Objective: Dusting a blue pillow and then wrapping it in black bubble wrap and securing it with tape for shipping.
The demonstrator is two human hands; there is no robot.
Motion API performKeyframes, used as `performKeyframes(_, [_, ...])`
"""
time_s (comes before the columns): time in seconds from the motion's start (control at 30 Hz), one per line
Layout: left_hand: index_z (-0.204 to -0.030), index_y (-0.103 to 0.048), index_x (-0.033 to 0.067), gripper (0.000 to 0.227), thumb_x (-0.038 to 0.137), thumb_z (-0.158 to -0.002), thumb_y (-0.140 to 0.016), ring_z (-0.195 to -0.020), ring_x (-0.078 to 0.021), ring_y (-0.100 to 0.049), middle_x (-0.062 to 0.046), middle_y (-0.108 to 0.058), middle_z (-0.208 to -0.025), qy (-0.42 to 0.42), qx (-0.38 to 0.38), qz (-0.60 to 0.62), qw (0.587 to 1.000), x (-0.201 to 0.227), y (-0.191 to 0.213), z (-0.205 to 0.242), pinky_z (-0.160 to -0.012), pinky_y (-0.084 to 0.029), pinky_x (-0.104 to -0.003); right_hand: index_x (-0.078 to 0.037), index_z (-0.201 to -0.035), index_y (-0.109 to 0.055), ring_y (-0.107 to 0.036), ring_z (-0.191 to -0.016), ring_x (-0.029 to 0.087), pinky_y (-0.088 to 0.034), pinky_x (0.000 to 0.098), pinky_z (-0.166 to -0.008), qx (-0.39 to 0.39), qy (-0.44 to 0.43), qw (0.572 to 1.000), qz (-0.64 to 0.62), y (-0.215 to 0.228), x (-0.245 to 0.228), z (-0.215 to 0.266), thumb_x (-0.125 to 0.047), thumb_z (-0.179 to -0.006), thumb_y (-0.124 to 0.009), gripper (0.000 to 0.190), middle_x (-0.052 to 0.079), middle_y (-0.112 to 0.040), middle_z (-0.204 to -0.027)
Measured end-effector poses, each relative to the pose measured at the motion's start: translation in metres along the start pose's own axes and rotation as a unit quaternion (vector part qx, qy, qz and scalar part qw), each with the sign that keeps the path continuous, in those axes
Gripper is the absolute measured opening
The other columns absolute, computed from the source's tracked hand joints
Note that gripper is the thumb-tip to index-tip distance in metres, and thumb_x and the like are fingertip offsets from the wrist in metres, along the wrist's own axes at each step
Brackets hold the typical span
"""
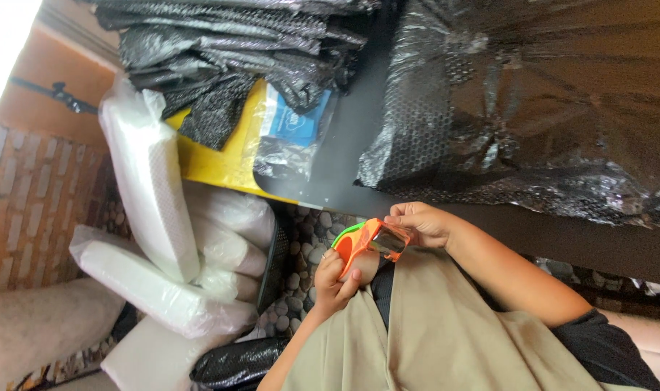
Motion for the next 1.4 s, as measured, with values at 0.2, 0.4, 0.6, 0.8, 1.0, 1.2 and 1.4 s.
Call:
performKeyframes(0.2, [-0.064,-0.043,0.0106,0.045,0.022,-0.095,-0.073,-0.056,-0.0323,-0.044,-0.008,-0.036,-0.065,-0.026,0.027,-0.036,0.999,0.003,0.035,0.02,-0.054,-0.038,-0.04,-0.007,-0.073,-0.06,-0.049,-0.046,0.008,-0.032,0.0165,-0.043,0.031,-0.033,0.998,0.042,-0.016,0.017,-0.023,-0.012,-0.087,-0.084,0.028,0.004,-0.058,-0.052])
performKeyframes(0.4, [-0.064,-0.045,0.0114,0.043,0.022,-0.093,-0.074,-0.056,-0.0313,-0.046,-0.007,-0.037,-0.065,-0.021,0.044,-0.058,0.997,0.001,0.069,0.035,-0.053,-0.04,-0.038,-0.006,-0.072,-0.06,-0.052,-0.048,0.007,-0.034,0.0162,-0.044,0.05,-0.025,0.994,0.094,-0.04,0.035,-0.047,-0.009,-0.085,-0.084,0.028,0.002,-0.057,-0.053])
performKeyframes(0.6, [-0.06,-0.043,0.0117,0.048,0.03,-0.093,-0.072,-0.058,-0.0301,-0.043,-0.006,-0.036,-0.066,-0.028,0.071,-0.042,0.996,0.0,0.098,0.047,-0.058,-0.04,-0.038,-0.002,-0.083,-0.059,-0.049,-0.048,0.007,-0.037,0.0137,-0.043,0.187,0.0,0.964,0.189,0.008,0.084,-0.091,-0.009,-0.087,-0.078,0.021,0.009,-0.058,-0.057])
performKeyframes(0.8, [-0.067,-0.05,0.0062,0.039,0.023,-0.098,-0.067,-0.06,-0.0269,-0.045,-0.01,-0.044,-0.07,0.112,0.135,-0.049,0.983,-0.027,0.164,0.052,-0.057,-0.039,-0.037,-0.003,-0.097,-0.072,-0.064,-0.065,0.012,-0.054,0.0229,-0.062,0.095,0.218,0.928,0.288,-0.065,0.028,-0.135,0.001,-0.076,-0.083,0.024,0.008,-0.07,-0.079])
performKeyframes(1.0, [-0.069,-0.056,0.0059,0.034,0.023,-0.097,-0.063,-0.059,-0.0208,-0.045,-0.007,-0.046,-0.067,0.184,0.237,-0.124,0.946,-0.047,0.235,0.088,-0.061,-0.039,-0.033,-0.018,-0.087,-0.076,-0.066,-0.069,0.009,-0.054,0.0252,-0.068,0.067,0.243,0.854,0.456,-0.132,0.021,-0.228,-0.017,-0.072,-0.091,0.021,-0.002,-0.074,-0.082])
performKeyframes(1.2, [-0.069,-0.059,0.0077,0.034,0.024,-0.099,-0.063,-0.058,-0.0169,-0.045,-0.004,-0.049,-0.065,0.247,0.282,-0.137,0.917,-0.06,0.253,0.123,-0.061,-0.038,-0.031,-0.015,-0.083,-0.071,-0.065,-0.065,0.007,-0.053,0.0211,-0.066,0.074,0.287,0.821,0.487,-0.136,0.047,-0.324,-0.024,-0.047,-0.104,0.05,-0.005,-0.067,-0.075])
performKeyframes(1.4, [-0.07,-0.048,0.0089,0.037,0.031,-0.099,-0.057,-0.066,-0.0151,-0.04,-0.001,-0.041,-0.072,0.303,0.27,-0.162,0.899,-0.046,0.237,0.12,-0.061,-0.031,-0.03,-0.014,-0.083,-0.062,-0.056,-0.073,0.012,-0.048,0.028,-0.063,0.115,0.158,0.812,0.55,-0.159,0.04,-0.351,-0.017,-0.069,-0.099,0.04,0.0,-0.066,-0.083])
Point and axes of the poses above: each hand's wrist, its own z-axis away from the middle knuckle, its own y-axis out of the back of the hand, x = y × z, the point moved 4 cm from there along -z, towards the middle knuckle
